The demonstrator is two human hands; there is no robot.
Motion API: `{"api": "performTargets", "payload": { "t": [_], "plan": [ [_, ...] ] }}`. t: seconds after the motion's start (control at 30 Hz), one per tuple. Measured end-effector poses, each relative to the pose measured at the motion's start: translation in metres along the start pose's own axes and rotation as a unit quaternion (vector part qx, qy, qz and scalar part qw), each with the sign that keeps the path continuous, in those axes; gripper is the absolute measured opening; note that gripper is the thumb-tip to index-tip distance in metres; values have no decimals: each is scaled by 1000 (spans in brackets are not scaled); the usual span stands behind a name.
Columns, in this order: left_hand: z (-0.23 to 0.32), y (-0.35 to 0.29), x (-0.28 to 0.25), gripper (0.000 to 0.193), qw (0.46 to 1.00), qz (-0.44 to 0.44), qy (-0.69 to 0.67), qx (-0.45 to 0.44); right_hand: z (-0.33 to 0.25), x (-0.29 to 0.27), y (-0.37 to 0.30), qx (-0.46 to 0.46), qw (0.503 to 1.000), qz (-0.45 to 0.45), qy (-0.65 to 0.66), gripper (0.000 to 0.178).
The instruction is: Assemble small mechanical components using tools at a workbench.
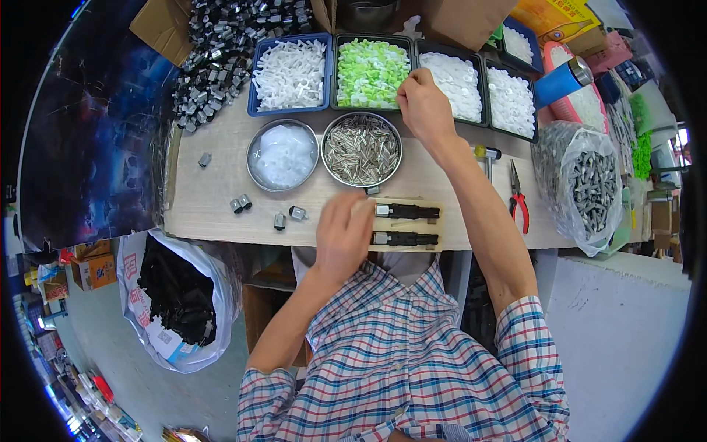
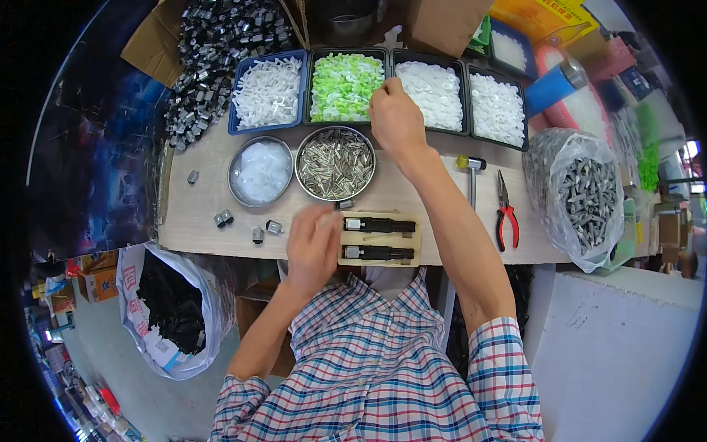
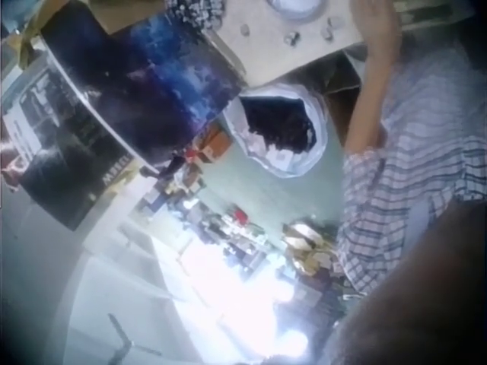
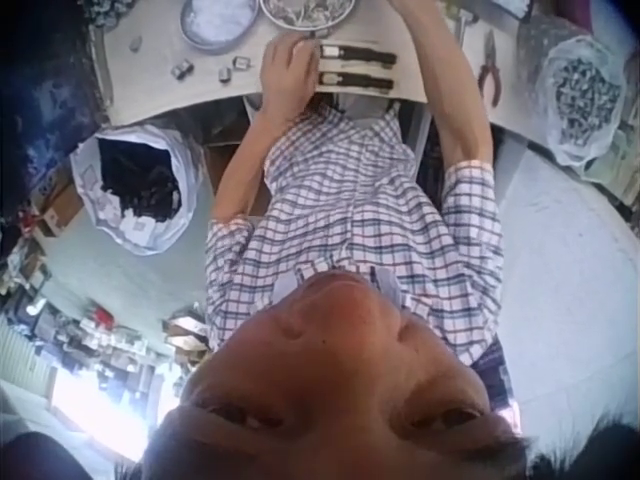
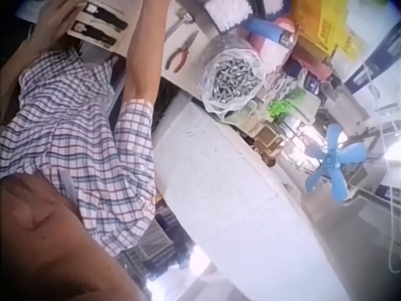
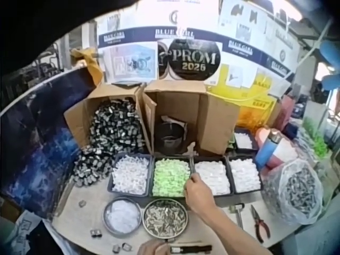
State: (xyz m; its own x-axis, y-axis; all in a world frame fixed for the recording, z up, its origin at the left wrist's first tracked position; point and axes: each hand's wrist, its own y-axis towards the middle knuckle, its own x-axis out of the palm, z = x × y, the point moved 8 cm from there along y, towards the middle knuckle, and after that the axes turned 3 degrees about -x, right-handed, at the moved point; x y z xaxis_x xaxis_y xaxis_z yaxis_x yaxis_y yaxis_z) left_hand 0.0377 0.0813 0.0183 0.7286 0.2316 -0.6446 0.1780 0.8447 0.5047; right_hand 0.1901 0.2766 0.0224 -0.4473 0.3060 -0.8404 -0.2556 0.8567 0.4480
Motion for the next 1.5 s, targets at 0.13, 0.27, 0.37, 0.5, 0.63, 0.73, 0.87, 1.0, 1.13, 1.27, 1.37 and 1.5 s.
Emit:
{"api": "performTargets", "payload": {
  "t": [0.13,0.27,0.37,0.5,0.63,0.73,0.87,1.0,1.13,1.27,1.37,1.5],
  "plan": [
    [-36,46,20,16,993,-25,99,-64,10,17,14,13,994,-68,-87,10],
    [-52,65,38,11,982,-41,170,-73,8,17,16,-43,992,-71,-93,13],
    [-53,68,43,9,982,-59,167,-70,6,7,9,-56,996,-43,-48,11],
    [-53,65,39,9,990,-38,129,-51,-15,-27,-17,-90,989,92,70,11],
    [-46,61,27,11,996,-5,76,-34,-37,-44,-70,-11,965,105,241,11],
    [-42,48,24,7,966,-43,-184,-175,-38,-29,-128,137,915,28,379,8],
    [-16,14,23,8,901,-52,-340,-266,-58,-32,-176,208,791,49,573,11],
    [4,-10,23,13,861,-79,-405,-297,-68,-41,-202,267,723,49,635,18],
    [6,-25,31,17,808,-72,-466,-355,-70,-47,-212,269,722,55,635,20],
    [7,-29,30,23,808,-68,-471,-348,-76,-50,-216,248,725,56,640,21],
    [10,-30,28,24,814,-84,-459,-345,-77,-59,-217,203,810,45,548,21],
    [9,-36,27,31,766,-123,-501,-384,-96,-83,-204,27,938,32,345,22]
  ]
}}
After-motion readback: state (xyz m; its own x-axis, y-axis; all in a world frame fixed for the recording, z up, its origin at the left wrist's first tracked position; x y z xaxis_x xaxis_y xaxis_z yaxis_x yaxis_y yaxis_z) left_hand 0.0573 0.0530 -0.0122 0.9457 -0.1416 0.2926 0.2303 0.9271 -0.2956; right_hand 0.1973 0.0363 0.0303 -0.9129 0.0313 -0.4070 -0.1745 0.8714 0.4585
